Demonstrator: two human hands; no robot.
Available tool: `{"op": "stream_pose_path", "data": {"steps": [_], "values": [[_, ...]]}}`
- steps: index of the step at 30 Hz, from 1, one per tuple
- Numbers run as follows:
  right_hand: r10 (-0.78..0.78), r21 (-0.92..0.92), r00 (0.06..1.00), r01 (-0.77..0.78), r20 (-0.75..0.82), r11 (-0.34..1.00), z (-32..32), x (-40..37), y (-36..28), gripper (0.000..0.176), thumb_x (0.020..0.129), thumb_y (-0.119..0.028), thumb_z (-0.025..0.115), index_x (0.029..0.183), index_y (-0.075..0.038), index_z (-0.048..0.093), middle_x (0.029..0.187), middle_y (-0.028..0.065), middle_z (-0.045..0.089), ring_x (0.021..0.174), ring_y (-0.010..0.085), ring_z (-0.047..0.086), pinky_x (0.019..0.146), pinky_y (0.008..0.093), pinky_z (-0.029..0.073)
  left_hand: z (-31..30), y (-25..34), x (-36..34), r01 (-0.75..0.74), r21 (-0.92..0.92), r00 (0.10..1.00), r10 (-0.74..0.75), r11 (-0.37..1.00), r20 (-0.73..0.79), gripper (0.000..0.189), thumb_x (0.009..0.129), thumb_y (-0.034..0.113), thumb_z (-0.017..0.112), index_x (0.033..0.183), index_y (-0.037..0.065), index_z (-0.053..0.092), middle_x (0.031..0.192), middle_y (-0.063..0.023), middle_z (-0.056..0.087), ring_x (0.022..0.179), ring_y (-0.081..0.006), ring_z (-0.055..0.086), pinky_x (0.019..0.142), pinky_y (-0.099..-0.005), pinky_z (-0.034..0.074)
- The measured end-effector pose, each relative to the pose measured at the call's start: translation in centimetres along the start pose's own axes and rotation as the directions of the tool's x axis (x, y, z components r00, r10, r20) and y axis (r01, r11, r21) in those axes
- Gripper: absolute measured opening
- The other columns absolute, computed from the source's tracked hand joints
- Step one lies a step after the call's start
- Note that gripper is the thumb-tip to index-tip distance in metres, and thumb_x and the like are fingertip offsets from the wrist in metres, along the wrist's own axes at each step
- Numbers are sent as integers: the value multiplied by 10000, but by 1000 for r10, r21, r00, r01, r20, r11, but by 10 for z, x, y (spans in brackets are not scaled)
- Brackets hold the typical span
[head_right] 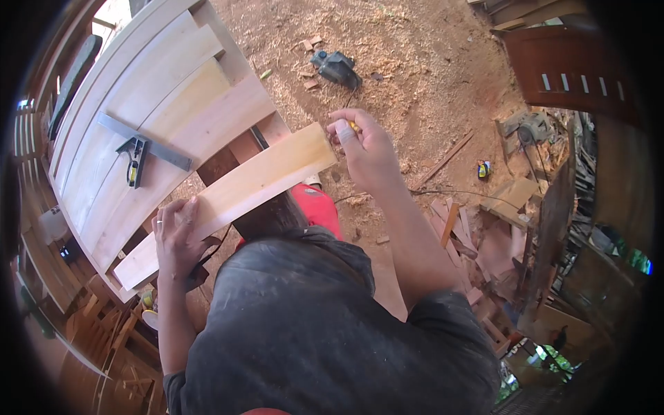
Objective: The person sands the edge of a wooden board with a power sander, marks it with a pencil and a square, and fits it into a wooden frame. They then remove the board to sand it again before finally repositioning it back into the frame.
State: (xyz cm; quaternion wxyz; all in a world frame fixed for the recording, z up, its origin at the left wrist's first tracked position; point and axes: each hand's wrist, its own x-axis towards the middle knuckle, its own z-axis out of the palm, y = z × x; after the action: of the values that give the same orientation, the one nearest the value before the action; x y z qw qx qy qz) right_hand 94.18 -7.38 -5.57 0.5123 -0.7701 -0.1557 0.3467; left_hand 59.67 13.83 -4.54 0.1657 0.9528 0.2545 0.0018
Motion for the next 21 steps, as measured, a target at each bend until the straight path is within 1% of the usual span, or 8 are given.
{"op": "stream_pose_path", "data": {"steps": [4,5,8,10,11,16,18,21], "values": [[1,-26,1000,-2,-26,1000,-12,-20,15,303,1125,-197,590,1359,-12,639,1150,79,745,960,120,695,823,274,576,-15,2,7,-40,-41,986,33,998,-163,852,575,326,1016,1372,186,750,1324,-117,631,1211,-350,612,1081,-531,462],[-11,-31,999,9,-42,999,-16,-25,18,306,1121,-197,595,1361,-11,639,1151,80,744,961,120,696,823,273,577,-8,-10,12,11,-108,963,-40,994,-267,702,695,327,988,1339,157,763,1319,-137,636,1213,-357,611,1063,-517,479],[-33,-35,996,30,-84,999,-22,-33,27,333,1111,-217,616,1373,-13,635,1155,78,743,966,122,701,826,273,578,-3,-51,50,173,48,847,-124,984,-517,632,830,378,904,1378,113,732,1343,-169,644,1252,-381,608,1084,-526,481],[-88,-77,992,81,-85,994,-25,-33,40,346,1108,-236,619,1368,-9,643,1172,105,748,964,144,719,846,297,589,-2,-62,71,400,78,836,-329,913,-439,663,935,524,787,1447,116,682,1327,-216,686,1306,-399,602,1130,-537,467],[-143,-116,987,134,-75,984,-26,-32,49,349,1110,-244,614,1358,-3,653,1188,134,752,961,166,736,864,321,600,4,-76,79,386,134,869,-311,913,-383,664,954,564,753,1439,116,683,1307,-218,703,1309,-395,611,1140,-523,467],[-119,-165,993,118,2,979,-38,-36,72,417,1107,-274,625,1413,9,616,1228,125,727,1011,161,715,822,305,577,3,-60,83,647,101,730,-576,756,-368,392,1007,393,696,1372,252,677,1381,-136,648,1356,-349,589,1052,-596,499],[-100,-184,995,100,9,978,-34,-34,76,423,1106,-275,630,1420,8,611,1229,120,721,1002,157,712,817,300,576,4,-54,81,617,-45,713,-582,786,-391,352,1022,397,697,1310,195,708,1419,-166,628,1355,-385,595,1109,-591,471],[-77,-207,997,72,-15,976,-43,-37,73,399,1095,-255,651,1405,-5,626,1211,112,728,995,154,722,808,294,580,15,-80,87,482,2,785,-431,876,-444,359,1028,349,672,1247,65,692,1280,-201,677,1238,-393,641,1039,-522,529]]}}
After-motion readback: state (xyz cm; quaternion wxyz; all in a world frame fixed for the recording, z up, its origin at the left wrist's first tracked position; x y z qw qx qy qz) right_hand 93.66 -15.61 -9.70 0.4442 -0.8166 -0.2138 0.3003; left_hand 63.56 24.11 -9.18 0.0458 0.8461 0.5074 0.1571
